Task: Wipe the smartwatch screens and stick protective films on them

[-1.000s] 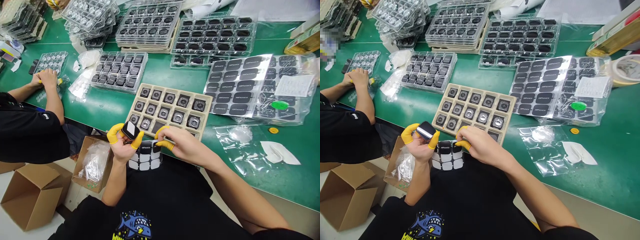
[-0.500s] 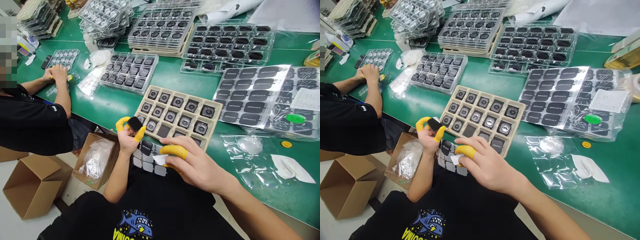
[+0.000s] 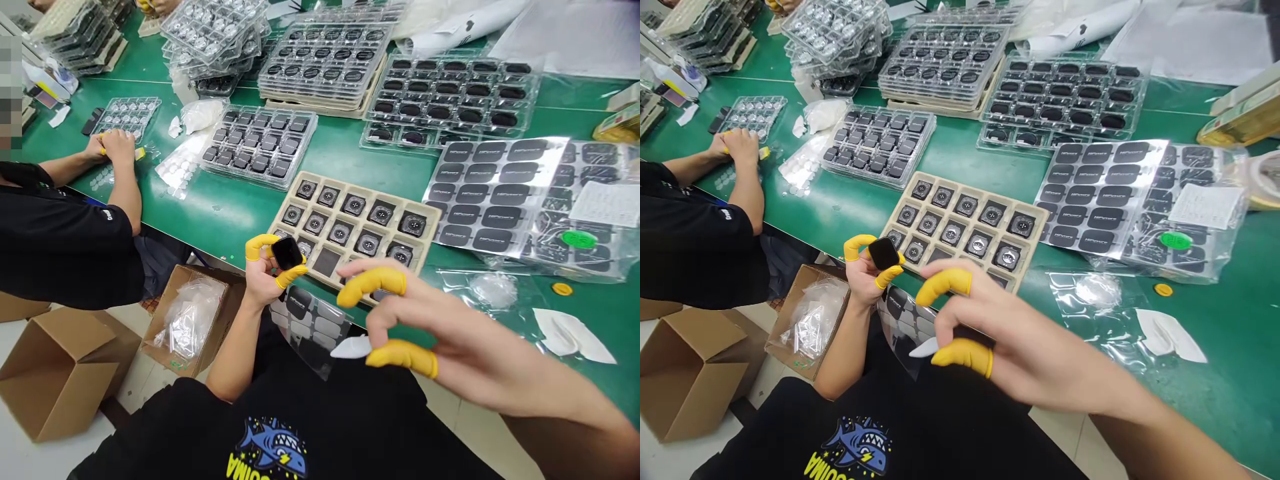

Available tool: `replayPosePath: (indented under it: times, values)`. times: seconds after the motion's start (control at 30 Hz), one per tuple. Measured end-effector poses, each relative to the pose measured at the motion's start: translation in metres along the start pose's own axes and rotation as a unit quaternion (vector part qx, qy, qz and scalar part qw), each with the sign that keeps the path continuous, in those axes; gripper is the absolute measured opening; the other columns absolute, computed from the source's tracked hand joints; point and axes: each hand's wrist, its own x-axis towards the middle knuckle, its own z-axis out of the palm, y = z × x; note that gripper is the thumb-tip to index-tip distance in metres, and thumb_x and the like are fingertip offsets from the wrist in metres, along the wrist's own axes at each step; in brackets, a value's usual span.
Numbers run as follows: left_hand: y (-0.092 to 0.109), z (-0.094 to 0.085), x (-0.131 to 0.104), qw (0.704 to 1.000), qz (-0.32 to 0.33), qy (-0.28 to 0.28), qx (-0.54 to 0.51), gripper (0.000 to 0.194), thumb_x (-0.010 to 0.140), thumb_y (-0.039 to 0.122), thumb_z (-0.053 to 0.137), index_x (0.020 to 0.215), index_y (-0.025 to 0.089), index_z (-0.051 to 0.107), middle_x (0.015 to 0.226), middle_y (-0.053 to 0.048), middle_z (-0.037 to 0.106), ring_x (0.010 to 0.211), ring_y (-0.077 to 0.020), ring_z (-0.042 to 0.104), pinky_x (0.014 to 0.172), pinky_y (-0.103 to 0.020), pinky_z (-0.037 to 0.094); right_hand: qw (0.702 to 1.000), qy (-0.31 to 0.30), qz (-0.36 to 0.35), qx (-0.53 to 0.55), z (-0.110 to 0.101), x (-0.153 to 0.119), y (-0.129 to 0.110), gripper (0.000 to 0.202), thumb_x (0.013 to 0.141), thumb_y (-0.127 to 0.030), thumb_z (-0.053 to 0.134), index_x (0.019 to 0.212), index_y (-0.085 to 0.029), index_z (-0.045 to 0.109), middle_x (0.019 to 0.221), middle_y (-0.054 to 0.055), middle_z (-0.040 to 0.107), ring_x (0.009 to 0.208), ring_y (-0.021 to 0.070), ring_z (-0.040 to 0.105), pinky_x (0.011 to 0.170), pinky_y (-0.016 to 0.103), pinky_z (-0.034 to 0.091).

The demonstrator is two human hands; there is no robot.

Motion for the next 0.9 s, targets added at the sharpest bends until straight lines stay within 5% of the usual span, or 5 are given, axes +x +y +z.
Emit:
replayPosePath:
  times: [0.17,0.3,0.47,0.6,0.9]
  values:
    - [0.005,0.012,-0.006,0.997,-0.012,-0.072,0.011,0.081,0.063,0.058,0.11,0.121,0.03,0.06,0.083,0.008,0.072,0.058,-0.0123,0.076,0.05,-0.018,0.055,0.993,-0.014,0.109,0.052,-0.032,0.038,0.005,0.012,0.107,-0.032,0.075,0.095,-0.029,0.073,0.123,0.006,0.079,0.107,0.0274,0.08,0.084,0.042,0.07]
    - [0.01,0.021,-0.01,0.995,0.013,-0.099,0.005,0.081,0.064,0.055,0.11,0.125,0.032,0.062,0.084,0.007,0.07,0.057,-0.013,0.075,0.048,-0.021,0.058,0.984,-0.067,0.16,0.047,-0.044,0.064,0.012,0.008,0.104,-0.027,0.077,0.096,-0.026,0.077,0.099,0.003,0.078,0.081,0.0192,0.074,0.06,0.032,0.058]
    - [0.015,0.021,-0.009,0.987,-0.059,-0.151,-0.014,0.082,0.064,0.064,0.108,0.121,0.03,0.06,0.08,0.006,0.073,0.057,-0.0178,0.079,0.045,-0.023,0.059,0.97,-0.136,0.198,0.034,-0.05,0.084,0.012,0.014,0.102,-0.028,0.083,0.09,-0.024,0.078,0.07,-0.002,0.069,0.053,0.0112,0.059,0.044,0.027,0.042]
    - [0.017,0.019,-0.008,0.987,-0.094,-0.129,-0.036,0.081,0.063,0.069,0.106,0.119,0.031,0.061,0.076,0.007,0.072,0.057,-0.02,0.08,0.045,-0.027,0.063,0.962,-0.172,0.209,0.027,-0.049,0.091,0.015,0.016,0.101,-0.025,0.083,0.086,-0.025,0.078,0.057,-0.005,0.062,0.045,0.0092,0.048,0.04,0.029,0.034]
    - [0.02,0.02,-0.006,0.99,-0.084,-0.113,-0.022,0.084,0.056,0.071,0.108,0.116,0.03,0.065,0.07,0.009,0.07,0.056,-0.0194,0.079,0.053,-0.032,0.07,0.969,-0.176,0.171,0.041,-0.043,0.093,0.027,0.018,0.104,-0.034,0.082,0.089,-0.025,0.08,0.062,-0.003,0.067,0.047,0.0105,0.052,0.044,0.031,0.034]
